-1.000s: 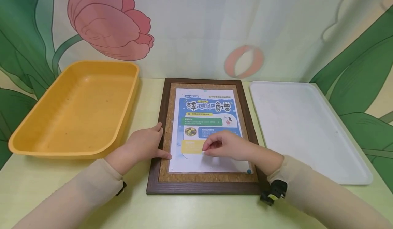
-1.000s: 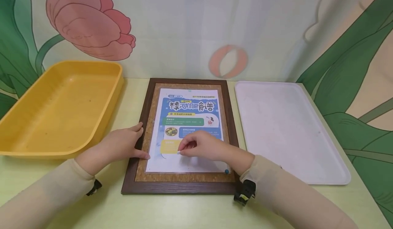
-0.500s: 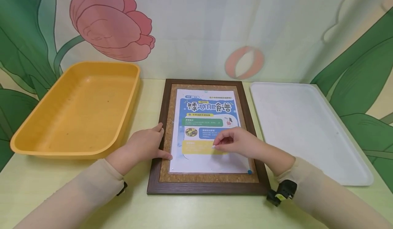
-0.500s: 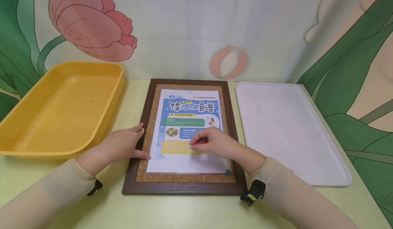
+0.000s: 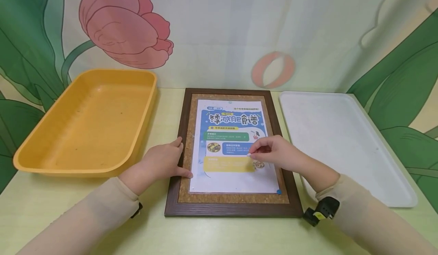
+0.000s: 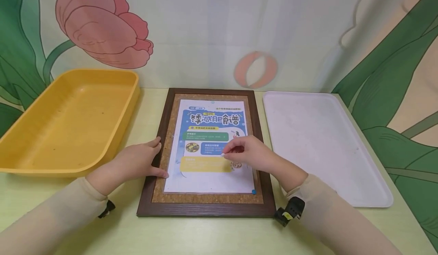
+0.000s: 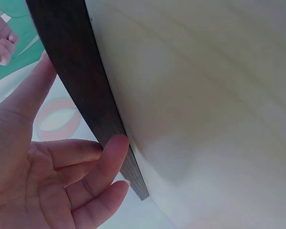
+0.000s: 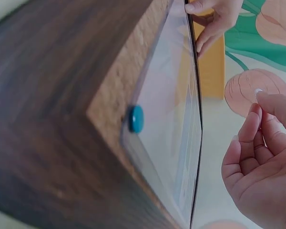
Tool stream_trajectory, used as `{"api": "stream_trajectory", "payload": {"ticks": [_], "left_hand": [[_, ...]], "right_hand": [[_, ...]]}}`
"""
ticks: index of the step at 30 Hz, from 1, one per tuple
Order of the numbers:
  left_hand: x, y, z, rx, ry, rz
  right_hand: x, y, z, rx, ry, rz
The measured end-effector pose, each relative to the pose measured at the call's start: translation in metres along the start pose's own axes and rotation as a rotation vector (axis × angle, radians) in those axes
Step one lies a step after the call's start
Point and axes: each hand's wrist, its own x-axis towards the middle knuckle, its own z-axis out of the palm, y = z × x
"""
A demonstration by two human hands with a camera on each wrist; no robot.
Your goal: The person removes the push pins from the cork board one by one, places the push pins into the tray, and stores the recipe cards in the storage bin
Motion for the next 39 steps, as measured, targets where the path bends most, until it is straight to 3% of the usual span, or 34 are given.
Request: {"api": "stream_trajectory", "payload": {"ticks": [39], "left_hand": [[0.0, 0.0, 0.001, 0.022, 0.0, -0.009]], "right_hand": [[-0.013, 0.041, -0.054, -0.041, 0.203, 0.175]]}}
